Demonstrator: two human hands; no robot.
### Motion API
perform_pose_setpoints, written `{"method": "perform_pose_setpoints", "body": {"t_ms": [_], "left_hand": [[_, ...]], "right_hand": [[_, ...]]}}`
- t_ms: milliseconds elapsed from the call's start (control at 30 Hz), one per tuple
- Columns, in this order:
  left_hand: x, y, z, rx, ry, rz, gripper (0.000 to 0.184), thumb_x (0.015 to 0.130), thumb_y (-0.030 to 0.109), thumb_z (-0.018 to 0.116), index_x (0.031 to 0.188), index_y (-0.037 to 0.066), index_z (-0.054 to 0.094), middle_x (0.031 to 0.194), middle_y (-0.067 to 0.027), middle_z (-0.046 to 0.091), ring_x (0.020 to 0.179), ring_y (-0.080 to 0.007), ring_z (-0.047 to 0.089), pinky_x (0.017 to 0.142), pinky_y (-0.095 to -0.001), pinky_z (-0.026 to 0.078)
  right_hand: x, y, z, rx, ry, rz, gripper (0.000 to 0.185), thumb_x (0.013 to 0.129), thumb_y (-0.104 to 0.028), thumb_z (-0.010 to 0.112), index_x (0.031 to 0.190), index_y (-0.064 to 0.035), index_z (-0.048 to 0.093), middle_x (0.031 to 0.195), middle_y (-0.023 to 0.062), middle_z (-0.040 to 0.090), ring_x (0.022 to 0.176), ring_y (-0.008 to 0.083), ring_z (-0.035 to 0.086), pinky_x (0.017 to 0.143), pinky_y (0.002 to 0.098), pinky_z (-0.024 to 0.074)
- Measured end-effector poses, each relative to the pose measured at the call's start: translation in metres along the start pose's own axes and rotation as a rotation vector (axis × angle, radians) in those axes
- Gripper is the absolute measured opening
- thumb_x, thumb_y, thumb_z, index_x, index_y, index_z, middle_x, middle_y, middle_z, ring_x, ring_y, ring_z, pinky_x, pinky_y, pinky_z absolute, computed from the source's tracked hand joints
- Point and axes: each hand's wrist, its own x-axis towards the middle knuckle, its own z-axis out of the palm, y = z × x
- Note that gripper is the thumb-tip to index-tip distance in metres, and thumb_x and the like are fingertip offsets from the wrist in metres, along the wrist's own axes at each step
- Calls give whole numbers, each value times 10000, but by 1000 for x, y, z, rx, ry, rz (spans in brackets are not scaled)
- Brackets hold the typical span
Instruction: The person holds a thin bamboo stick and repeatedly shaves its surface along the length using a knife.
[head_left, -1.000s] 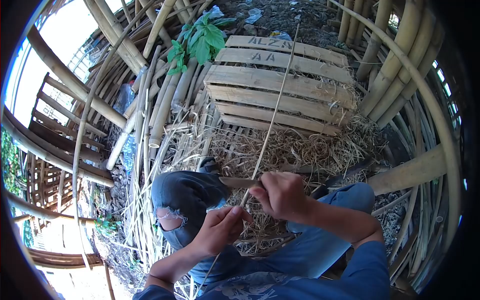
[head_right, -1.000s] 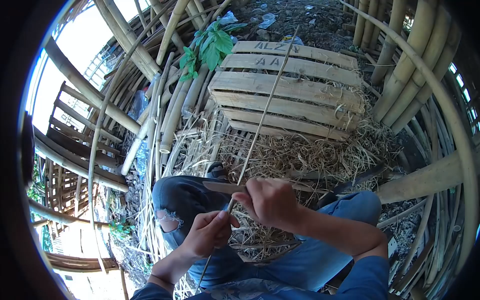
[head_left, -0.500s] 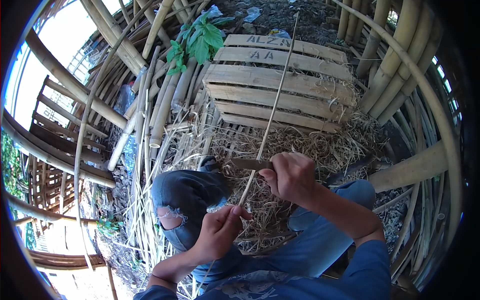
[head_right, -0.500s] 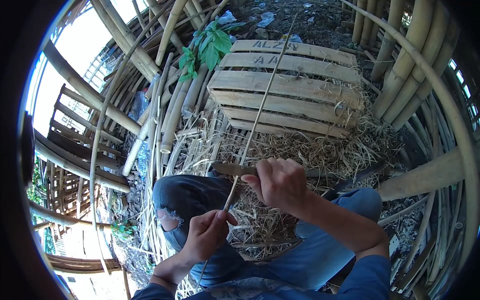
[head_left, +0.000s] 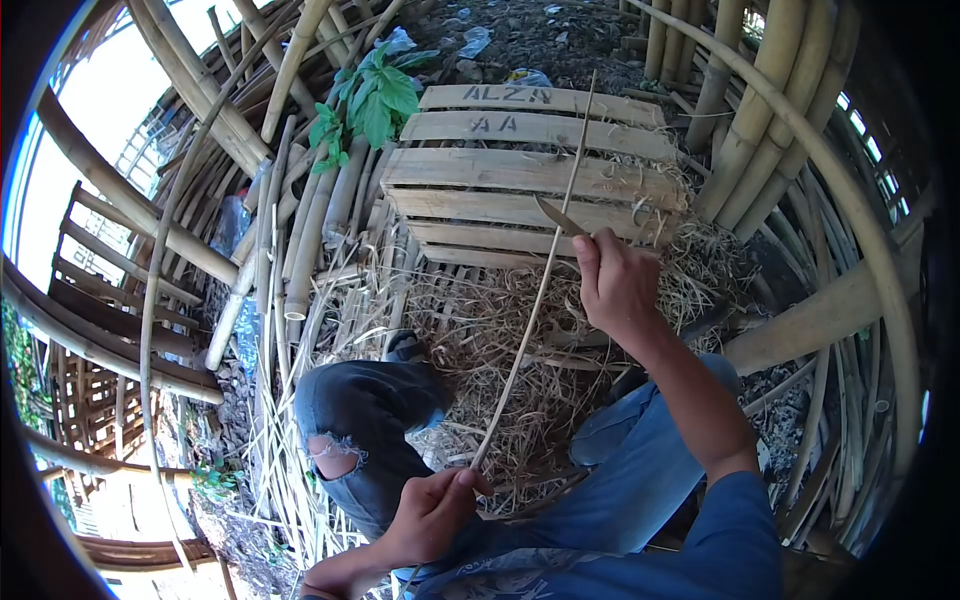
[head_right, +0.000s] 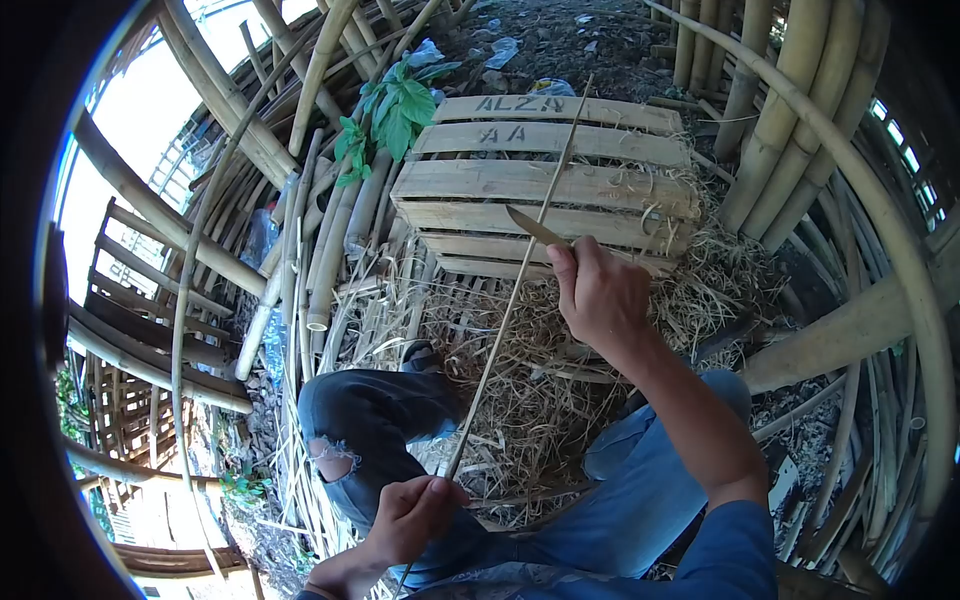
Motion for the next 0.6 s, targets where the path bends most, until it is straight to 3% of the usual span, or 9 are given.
{"method": "perform_pose_setpoints", "body": {"t_ms": [100,233,433,600], "left_hand": [[4,2,-4,-96,-43,-60,376,1002,259,360,956,-34,591,553,45,404,470,-32,329,444,-204,264],[17,4,-13,-301,-153,-97,353,1011,250,314,1029,-13,548,555,32,394,457,-44,322,437,-203,266],[22,2,-7,-229,-59,53,268,1003,217,328,1043,1,481,527,8,384,423,-64,315,404,-212,250],[19,-3,-4,-82,3,123,247,1000,199,344,1027,-1,487,526,19,356,427,-61,305,401,-213,252]], "right_hand": [[-5,-18,-3,113,-96,-17,389,971,-337,388,666,-106,457,447,-4,405,324,131,416,313,319,349],[-34,-61,-6,351,-199,-233,390,951,-340,437,658,-82,450,468,14,433,335,148,438,329,313,375],[-39,-78,-20,415,-252,-294,369,906,-337,524,677,-55,456,516,66,488,406,209,532,381,325,421],[-31,-68,-20,394,-237,-260,364,909,-331,522,682,-55,454,512,62,485,408,208,539,381,326,422]]}}
